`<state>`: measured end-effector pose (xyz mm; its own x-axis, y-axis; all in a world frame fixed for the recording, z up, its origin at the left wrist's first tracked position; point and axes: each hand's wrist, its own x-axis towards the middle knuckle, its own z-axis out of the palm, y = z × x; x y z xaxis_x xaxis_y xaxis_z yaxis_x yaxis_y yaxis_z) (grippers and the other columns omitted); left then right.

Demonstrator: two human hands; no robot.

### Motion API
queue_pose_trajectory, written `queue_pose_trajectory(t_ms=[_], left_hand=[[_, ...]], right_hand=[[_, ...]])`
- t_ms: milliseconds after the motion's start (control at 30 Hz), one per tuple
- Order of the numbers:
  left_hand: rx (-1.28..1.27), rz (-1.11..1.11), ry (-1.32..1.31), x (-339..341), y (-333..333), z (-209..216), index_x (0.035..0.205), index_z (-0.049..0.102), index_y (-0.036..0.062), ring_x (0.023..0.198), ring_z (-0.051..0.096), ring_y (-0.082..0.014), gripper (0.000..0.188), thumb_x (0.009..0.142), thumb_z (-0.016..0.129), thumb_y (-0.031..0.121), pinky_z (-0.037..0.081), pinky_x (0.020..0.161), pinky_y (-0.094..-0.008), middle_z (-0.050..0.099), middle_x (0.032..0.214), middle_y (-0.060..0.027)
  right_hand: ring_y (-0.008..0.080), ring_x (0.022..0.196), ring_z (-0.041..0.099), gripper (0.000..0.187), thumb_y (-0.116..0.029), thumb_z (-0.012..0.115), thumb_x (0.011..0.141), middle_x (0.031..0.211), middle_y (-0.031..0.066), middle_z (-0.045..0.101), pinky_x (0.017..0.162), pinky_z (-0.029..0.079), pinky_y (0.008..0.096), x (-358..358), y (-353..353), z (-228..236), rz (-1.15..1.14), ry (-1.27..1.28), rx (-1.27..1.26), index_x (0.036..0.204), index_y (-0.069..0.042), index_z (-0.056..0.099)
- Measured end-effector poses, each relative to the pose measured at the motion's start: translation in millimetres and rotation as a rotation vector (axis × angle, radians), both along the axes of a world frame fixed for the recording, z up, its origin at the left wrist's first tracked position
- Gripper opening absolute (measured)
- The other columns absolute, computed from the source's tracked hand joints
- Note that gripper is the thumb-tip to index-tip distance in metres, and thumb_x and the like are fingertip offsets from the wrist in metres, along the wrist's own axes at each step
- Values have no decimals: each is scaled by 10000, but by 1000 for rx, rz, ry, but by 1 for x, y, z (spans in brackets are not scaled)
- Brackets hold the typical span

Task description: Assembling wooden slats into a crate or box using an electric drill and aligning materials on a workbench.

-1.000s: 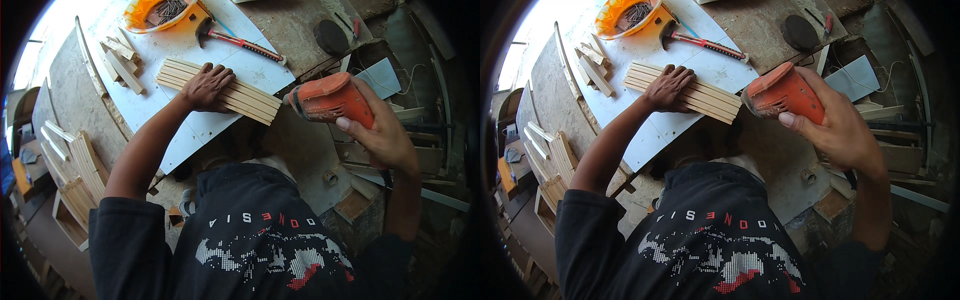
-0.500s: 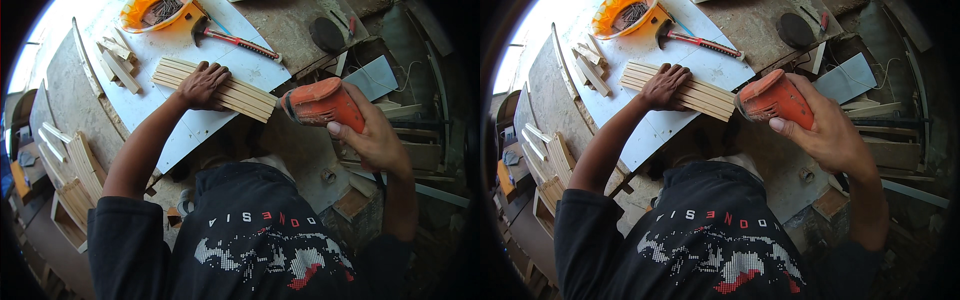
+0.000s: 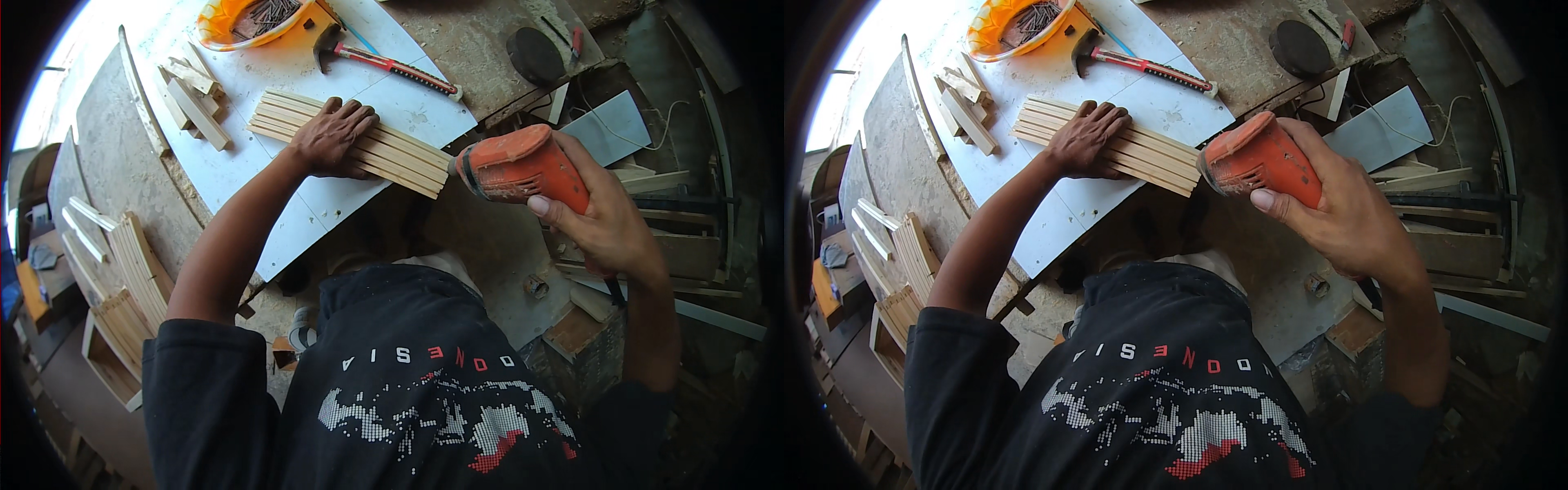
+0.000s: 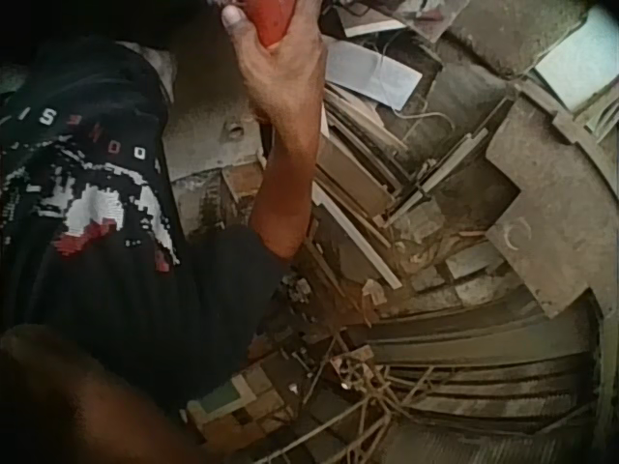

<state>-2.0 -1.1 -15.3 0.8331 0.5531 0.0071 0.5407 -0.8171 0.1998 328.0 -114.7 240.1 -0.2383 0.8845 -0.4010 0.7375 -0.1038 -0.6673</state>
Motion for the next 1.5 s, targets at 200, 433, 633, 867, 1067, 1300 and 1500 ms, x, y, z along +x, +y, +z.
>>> queue_pose_trajectory(t_ms=[200,433,633,867,1067,1300,1500], left_hand=[[35,3,27,0,-1,2,1406,500,21,1307,487,-263,1005,732,742,727,333,1118,-408,562,1374,-133],[-11,9,36,1,0,1,1420,496,13,1318,485,-269,1015,737,741,723,330,1134,-423,560,1391,-136],[2,-21,-72,1,2,-4,1359,503,18,1276,497,-284,941,710,786,637,346,1100,-429,553,1321,-140],[19,-3,-32,-1,1,-8,1359,504,22,1289,489,-282,932,707,787,625,339,1115,-429,550,1334,-143],[28,1,-34,-2,0,-5,1366,499,16,1286,490,-284,939,721,778,640,335,1118,-429,550,1335,-141],[2,2,-21,0,0,-3,1376,494,14,1294,484,-282,953,724,774,650,330,1121,-433,547,1334,-144],[18,-3,-32,-1,0,-4,1373,494,17,1296,483,-282,949,725,776,651,329,1119,-433,544,1332,-143]], right_hand=[[347,1103,700,685,-375,759,936,1180,226,706,966,515,443,-4,4,1,16,2,9,1445,-18,473],[356,1049,710,646,-356,756,938,1126,228,716,932,526,436,-8,12,-8,62,-37,16,1424,-32,481],[356,1050,710,642,-344,745,946,1134,222,719,932,525,435,-6,11,-22,33,-65,-24,1437,-33,474],[319,1047,707,655,-355,746,951,1130,205,720,942,521,413,-7,10,-8,29,-48,-31,1444,-19,476],[247,1087,683,631,-296,740,961,1177,174,706,980,510,389,-4,-5,23,-12,118,46,1455,-6,475],[269,1111,692,635,-297,745,956,1192,181,709,992,508,397,-7,-15,17,-27,87,6,1457,-16,477],[302,1078,717,650,-337,741,955,1135,197,726,964,519,414,-8,-15,10,12,60,22,1460,-28,472]])
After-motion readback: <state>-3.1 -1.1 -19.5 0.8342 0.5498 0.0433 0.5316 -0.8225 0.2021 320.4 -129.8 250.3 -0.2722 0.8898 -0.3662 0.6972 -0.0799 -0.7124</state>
